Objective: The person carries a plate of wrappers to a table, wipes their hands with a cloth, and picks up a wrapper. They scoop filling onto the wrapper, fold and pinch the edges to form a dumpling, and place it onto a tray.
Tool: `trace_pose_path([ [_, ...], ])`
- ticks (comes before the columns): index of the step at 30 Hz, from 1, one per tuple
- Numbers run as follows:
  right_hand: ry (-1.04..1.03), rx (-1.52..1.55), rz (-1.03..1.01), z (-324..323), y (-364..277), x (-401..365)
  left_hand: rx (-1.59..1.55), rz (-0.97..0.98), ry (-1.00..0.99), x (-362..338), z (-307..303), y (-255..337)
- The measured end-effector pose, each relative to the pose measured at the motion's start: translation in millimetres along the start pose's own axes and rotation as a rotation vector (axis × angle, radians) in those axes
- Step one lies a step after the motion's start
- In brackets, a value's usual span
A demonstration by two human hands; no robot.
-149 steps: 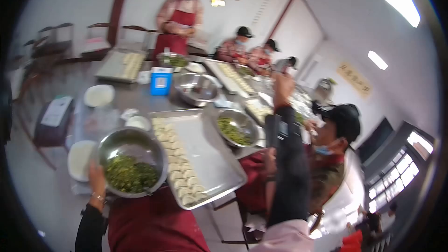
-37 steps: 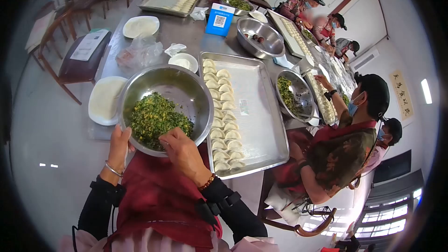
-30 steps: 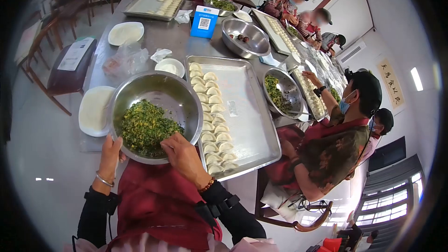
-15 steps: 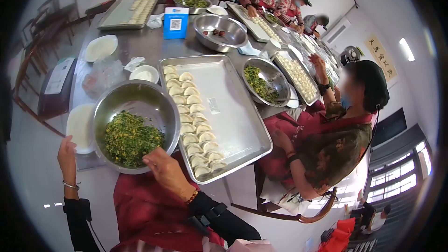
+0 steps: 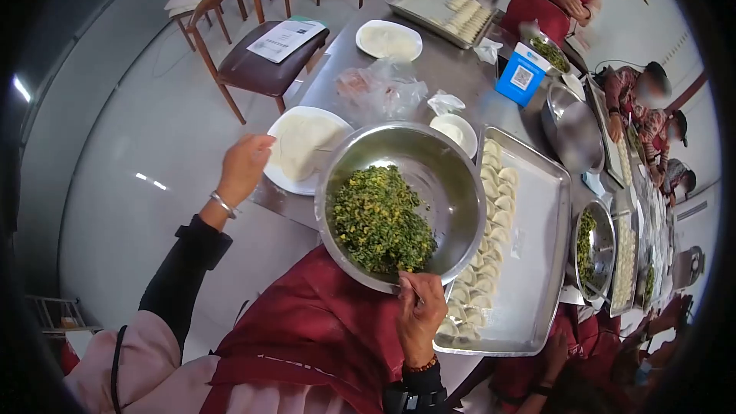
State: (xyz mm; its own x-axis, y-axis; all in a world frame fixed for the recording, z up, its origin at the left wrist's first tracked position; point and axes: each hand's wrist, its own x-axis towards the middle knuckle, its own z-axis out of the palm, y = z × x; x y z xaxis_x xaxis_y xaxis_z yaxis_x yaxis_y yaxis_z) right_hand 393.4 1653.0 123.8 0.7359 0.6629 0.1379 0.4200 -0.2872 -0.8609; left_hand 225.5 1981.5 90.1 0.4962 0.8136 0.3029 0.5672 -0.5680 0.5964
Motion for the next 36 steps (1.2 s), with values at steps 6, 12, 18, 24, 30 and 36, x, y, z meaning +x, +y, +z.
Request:
trace_pose_path([
  [6,0.052,-0.010,0.032,4.8,-2.0,-2.8,0.067,0.285,0.090,-14.6,26.2,16.8],
  [12,0.085,-0.060,-0.009,9.9,-1.3,-3.3,0.146,0.519,-0.017,-45.4,54.1,31.2],
  [18,0.111,-0.040,-0.006,13.4,0.3,-3.2,0.343,0.755,-0.020,-44.5,70.5,21.8],
  [24,0.116,-0.021,0.059,14.4,-3.9,-4.4,0.306,0.844,-0.004,-75.8,47.7,14.5],
  [30,0.114,-0.052,-0.043,12.8,4.9,-0.6,0.267,0.862,0.013,-84.3,37.5,16.7],
  [36,0.082,-0.014,0.056,10.5,-3.3,-1.0,0.144,0.661,0.044,-74.4,26.2,11.4],
])
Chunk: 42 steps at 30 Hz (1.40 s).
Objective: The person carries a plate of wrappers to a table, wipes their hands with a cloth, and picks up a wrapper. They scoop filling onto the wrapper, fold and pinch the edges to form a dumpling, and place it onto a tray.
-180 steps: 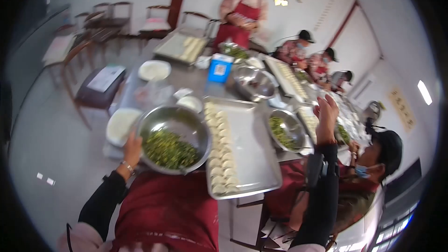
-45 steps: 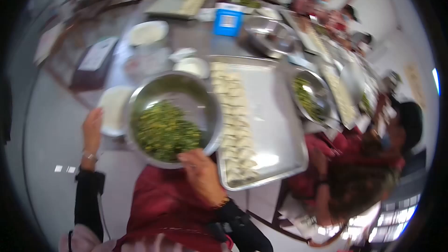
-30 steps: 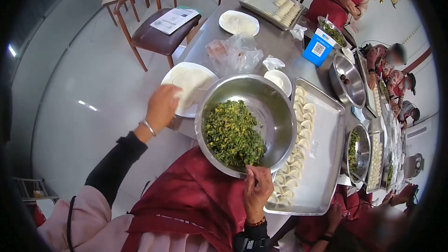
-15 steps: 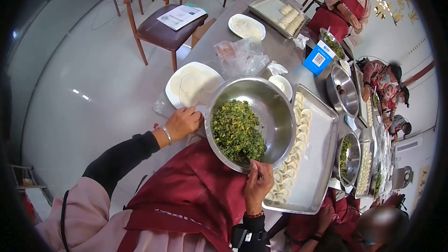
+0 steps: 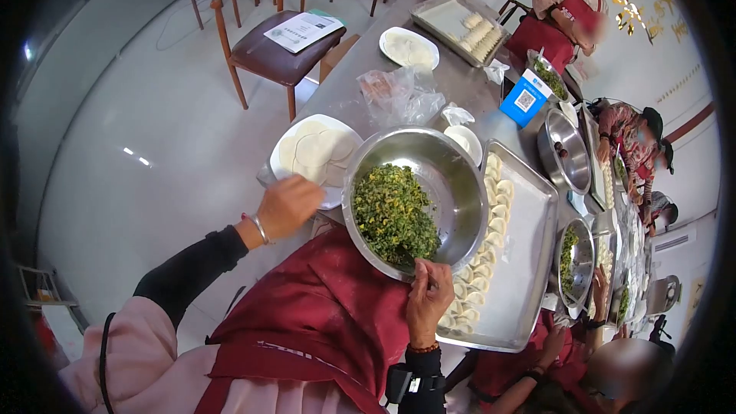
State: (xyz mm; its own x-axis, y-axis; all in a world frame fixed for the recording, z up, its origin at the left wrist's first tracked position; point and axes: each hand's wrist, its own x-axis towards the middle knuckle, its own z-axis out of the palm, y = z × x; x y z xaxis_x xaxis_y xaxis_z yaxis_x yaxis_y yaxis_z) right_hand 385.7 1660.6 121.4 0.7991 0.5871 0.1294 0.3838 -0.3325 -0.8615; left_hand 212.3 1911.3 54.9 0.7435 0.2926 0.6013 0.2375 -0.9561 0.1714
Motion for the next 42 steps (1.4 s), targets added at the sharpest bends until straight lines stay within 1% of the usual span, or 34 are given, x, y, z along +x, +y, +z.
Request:
trace_pose_path([
  [1,0.002,0.000,0.007,0.7,4.6,1.3,-0.022,-0.117,0.107,4.7,0.4,-6.1],
  [2,0.002,-0.012,-0.075,1.0,13.1,3.5,-0.027,-0.117,0.102,10.6,0.9,-13.2],
  [3,0.003,-0.024,-0.157,1.3,18.9,4.6,-0.030,-0.302,0.117,20.2,-0.3,-22.1],
  [4,0.005,-0.026,-0.153,2.1,21.0,5.3,-0.032,-0.487,0.132,29.4,-0.4,-30.8],
  [6,-0.003,-0.030,-0.190,2.3,22.8,8.2,0.015,-0.478,0.093,36.3,12.8,-51.7],
  [7,-0.017,-0.045,-0.143,1.4,16.4,8.3,0.056,-0.462,0.055,39.5,22.0,-60.6],
  [8,-0.015,-0.068,-0.087,-0.3,8.3,8.3,0.110,-0.461,-0.038,40.9,29.0,-71.6],
  [9,-0.038,-0.056,-0.099,-2.9,7.9,9.4,0.150,-0.449,-0.134,40.1,39.3,-77.9],
  [10,-0.062,0.015,-0.032,-5.9,-4.3,10.2,0.104,-0.475,-0.128,48.6,29.5,-69.8],
  [11,-0.070,0.049,-0.006,-11.7,-8.0,12.7,0.089,-0.460,-0.087,50.3,28.1,-70.8],
  [12,-0.085,0.090,0.014,-17.1,-9.6,16.2,0.096,-0.427,-0.097,51.7,26.6,-74.8],
  [13,-0.062,0.079,0.027,-24.4,-10.1,22.1,0.105,-0.476,-0.166,55.4,23.7,-76.2],
  [14,-0.015,0.182,0.074,-33.2,-9.6,28.7,0.090,-0.462,-0.171,58.3,23.6,-77.9],
  [15,0.029,0.287,0.118,-40.9,-9.2,36.8,0.057,-0.588,-0.221,60.9,23.5,-80.5],
  [16,0.069,0.310,0.145,-46.6,-9.4,46.7,0.029,-0.716,-0.273,62.2,23.6,-84.2],
  [17,0.102,0.295,0.109,-50.0,-5.5,57.8,-0.017,-0.797,-0.324,63.0,23.7,-89.7],
  [19,0.135,0.281,0.073,-46.1,5.6,77.2,-0.065,-0.793,-0.339,60.2,26.2,-102.0],
  [21,0.121,0.086,0.056,-32.7,20.2,89.2,-0.143,-0.811,-0.339,59.0,28.3,-103.2],
  [22,0.076,0.085,0.133,-23.7,26.6,91.0,-0.143,-0.811,-0.343,57.7,28.9,-99.2],
  [24,0.006,0.202,0.162,-10.4,28.9,88.9,-0.075,-0.776,-0.123,56.0,30.8,-87.2],
  [25,0.000,0.204,0.167,-7.6,26.9,89.5,-0.071,-0.780,-0.128,54.9,31.4,-82.3],
  [27,-0.063,0.307,0.249,-4.9,20.2,90.2,-0.063,-0.629,0.123,52.2,32.8,-73.7],
  [28,-0.064,0.308,0.253,-5.9,19.7,91.9,-0.062,-0.630,0.119,51.5,34.4,-72.2],
  [30,-0.079,0.454,0.335,-10.9,19.1,95.9,-0.195,-0.725,0.140,51.1,38.3,-69.9],
  [32,-0.077,0.505,0.331,-13.7,17.4,97.6,-0.152,-0.726,0.141,53.5,37.0,-64.6],
  [34,-0.105,0.596,0.387,-18.0,17.9,99.2,-0.108,-0.725,0.139,52.5,35.8,-62.2],
  [36,-0.083,0.647,0.398,-19.4,19.6,98.4,-0.044,-0.544,0.218,50.4,34.7,-60.9],
  [37,-0.063,0.699,0.408,-19.6,19.5,97.7,-0.040,-0.542,0.221,50.9,32.1,-59.2],
  [39,-0.069,0.759,0.410,-20.2,18.2,94.3,-0.185,-0.378,0.324,54.8,27.3,-52.7],
  [40,-0.070,0.812,0.415,-21.0,18.0,91.9,-0.183,-0.373,0.325,57.2,23.6,-48.3],
  [42,-0.044,0.847,0.407,-20.4,12.8,86.4,-0.394,-0.744,0.285,62.0,13.9,-40.2],
])
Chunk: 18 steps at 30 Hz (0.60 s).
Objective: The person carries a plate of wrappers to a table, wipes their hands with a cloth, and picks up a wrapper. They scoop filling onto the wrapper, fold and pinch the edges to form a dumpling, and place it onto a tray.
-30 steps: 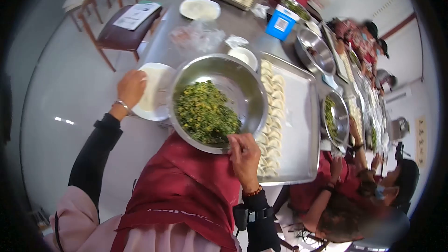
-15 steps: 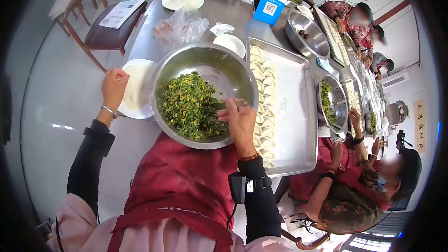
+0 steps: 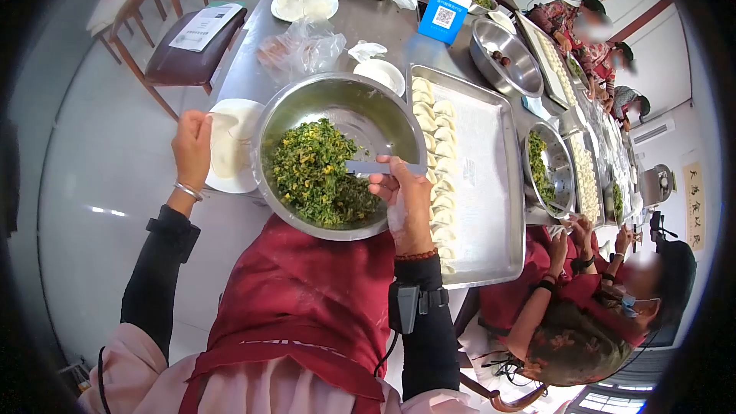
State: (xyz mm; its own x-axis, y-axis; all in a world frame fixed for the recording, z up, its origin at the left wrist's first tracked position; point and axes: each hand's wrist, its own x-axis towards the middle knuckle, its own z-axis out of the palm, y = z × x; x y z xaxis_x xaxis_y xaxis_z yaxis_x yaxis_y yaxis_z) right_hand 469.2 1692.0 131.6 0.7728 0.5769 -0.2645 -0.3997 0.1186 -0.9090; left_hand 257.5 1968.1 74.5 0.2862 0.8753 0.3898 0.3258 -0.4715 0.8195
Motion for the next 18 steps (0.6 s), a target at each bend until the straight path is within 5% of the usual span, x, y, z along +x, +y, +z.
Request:
trace_pose_path([
  [7,0.075,0.131,0.012,-2.2,2.2,-10.8,-0.887,-0.535,-0.018,-16.9,-11.2,48.6],
  [9,0.078,0.143,-0.005,-2.4,2.8,-13.9,-1.164,-0.572,-0.350,-29.7,-12.2,71.3],
  [18,0.089,0.145,-0.103,3.7,-11.0,-35.9,-1.296,-0.680,-0.485,-85.2,8.9,104.7],
])
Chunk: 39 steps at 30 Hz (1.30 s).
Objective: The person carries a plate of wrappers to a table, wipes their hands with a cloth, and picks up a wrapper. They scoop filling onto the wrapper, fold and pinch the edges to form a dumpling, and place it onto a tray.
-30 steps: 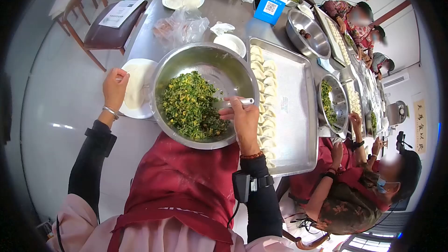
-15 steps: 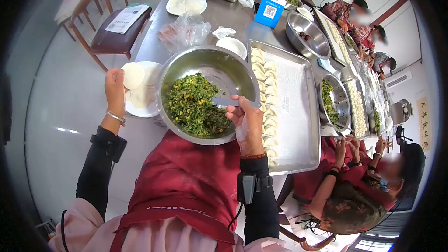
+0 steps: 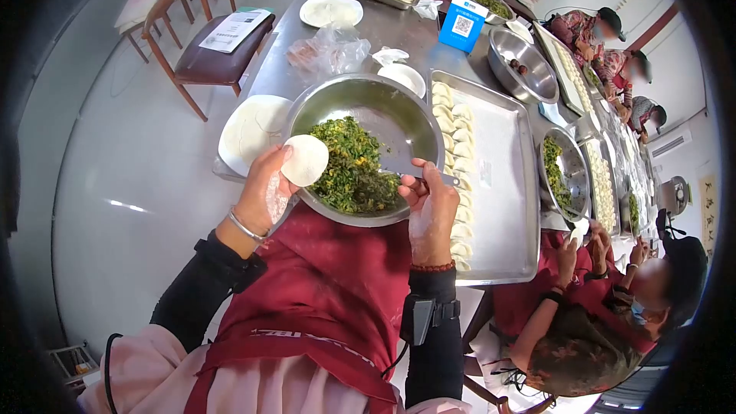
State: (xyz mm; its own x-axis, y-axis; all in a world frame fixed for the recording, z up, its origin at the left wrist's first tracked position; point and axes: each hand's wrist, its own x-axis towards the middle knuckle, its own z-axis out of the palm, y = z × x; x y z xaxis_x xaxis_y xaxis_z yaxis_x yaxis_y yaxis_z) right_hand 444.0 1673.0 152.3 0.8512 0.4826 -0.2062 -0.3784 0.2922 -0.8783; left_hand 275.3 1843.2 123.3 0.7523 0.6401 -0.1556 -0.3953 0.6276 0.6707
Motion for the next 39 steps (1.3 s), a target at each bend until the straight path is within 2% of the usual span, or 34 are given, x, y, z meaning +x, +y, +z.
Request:
trace_pose_path([
  [7,-0.002,0.017,0.013,6.5,-3.4,-7.0,0.061,-0.103,0.013,-6.7,11.8,-11.6],
  [13,-0.017,-0.048,-0.067,33.8,-1.3,-25.1,-0.077,-0.060,-0.036,-7.6,19.5,-21.8],
  [16,-0.072,-0.186,-0.159,39.1,9.2,-41.2,-0.144,-0.046,-0.050,-7.8,26.5,-19.8],
  [18,-0.283,-0.605,-0.531,34.3,22.7,-50.1,-0.176,-0.047,-0.065,-6.9,24.1,-21.6],
  [19,-0.392,-0.906,-0.791,27.8,26.0,-51.7,-0.175,-0.068,-0.071,-5.6,18.8,-24.8],
  [20,-0.395,-0.908,-0.788,26.8,28.7,-54.9,-0.175,-0.090,-0.077,-5.4,14.9,-26.7],
  [22,-0.578,-1.095,-1.073,30.8,34.0,-62.6,-0.183,-0.114,-0.081,-8.5,12.6,-25.1],
  [27,-0.597,-1.065,-0.951,26.4,28.4,-62.0,-0.255,-0.162,-0.005,-8.1,6.1,-30.2],
  [29,-0.568,-0.854,-0.969,14.1,31.1,-50.6,-0.244,-0.095,0.013,-7.5,5.5,-28.7],
  [30,-0.310,-0.701,-0.481,18.4,6.1,-52.1,-0.249,-0.097,0.013,-8.4,7.0,-25.7],
  [32,-0.068,-0.486,-0.331,26.4,-2.4,-29.8,-0.271,-0.067,0.013,-11.2,10.3,-18.7],
  [35,-0.035,-0.575,-0.311,3.1,21.9,25.5,-0.285,-0.103,0.036,-11.3,12.1,-19.9],
  [39,-0.123,-0.699,-0.243,4.8,43.5,39.2,-0.278,-0.129,0.044,-14.8,13.8,-16.8],
])
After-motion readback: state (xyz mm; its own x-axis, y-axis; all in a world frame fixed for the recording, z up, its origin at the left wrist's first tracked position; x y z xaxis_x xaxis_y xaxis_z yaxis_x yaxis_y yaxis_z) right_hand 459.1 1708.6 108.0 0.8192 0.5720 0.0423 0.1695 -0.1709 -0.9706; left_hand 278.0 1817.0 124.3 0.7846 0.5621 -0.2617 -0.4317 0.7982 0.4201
